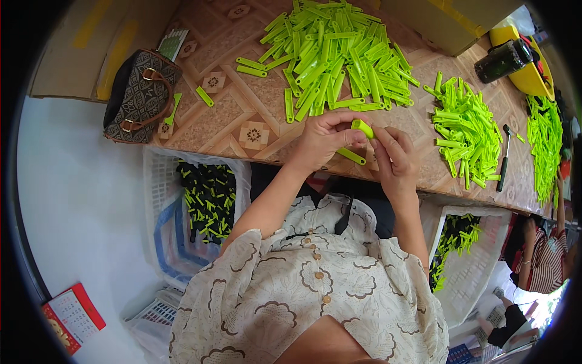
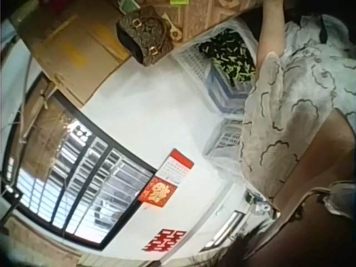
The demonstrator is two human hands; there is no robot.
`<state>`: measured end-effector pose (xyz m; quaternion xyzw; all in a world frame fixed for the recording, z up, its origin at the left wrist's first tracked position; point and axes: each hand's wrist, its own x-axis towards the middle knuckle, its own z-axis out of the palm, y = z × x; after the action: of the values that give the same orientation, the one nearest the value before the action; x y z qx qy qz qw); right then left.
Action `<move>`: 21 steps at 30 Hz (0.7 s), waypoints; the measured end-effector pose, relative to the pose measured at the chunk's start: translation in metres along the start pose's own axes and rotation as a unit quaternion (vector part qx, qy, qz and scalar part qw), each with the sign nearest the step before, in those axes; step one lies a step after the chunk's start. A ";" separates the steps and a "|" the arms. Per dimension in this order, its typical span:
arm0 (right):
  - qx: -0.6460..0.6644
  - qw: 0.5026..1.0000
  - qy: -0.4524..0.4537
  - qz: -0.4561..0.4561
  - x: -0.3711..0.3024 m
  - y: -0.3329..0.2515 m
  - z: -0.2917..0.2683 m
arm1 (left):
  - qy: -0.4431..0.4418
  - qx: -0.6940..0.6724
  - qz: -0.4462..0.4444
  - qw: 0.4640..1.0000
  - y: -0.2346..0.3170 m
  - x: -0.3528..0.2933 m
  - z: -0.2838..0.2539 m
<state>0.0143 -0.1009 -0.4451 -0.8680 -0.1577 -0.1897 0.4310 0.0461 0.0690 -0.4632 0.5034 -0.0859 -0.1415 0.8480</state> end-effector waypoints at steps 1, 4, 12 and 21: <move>-0.007 1.000 0.002 -0.006 0.000 0.000 0.001 | 0.007 0.000 -0.003 1.000 0.000 0.000 0.001; -0.035 0.999 0.002 -0.012 -0.002 0.001 0.001 | 0.006 -0.001 -0.010 1.000 -0.001 0.001 0.002; -0.018 1.000 0.011 -0.013 -0.002 0.003 0.006 | 0.014 0.038 0.015 0.999 -0.002 -0.002 0.005; 0.381 0.873 -0.081 0.293 -0.007 0.024 -0.004 | 0.033 0.044 -0.025 0.998 0.005 -0.004 -0.003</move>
<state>0.0178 -0.1194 -0.4627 -0.6556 0.0092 0.0910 0.7495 0.0437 0.0751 -0.4601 0.5470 -0.0513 -0.1420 0.8234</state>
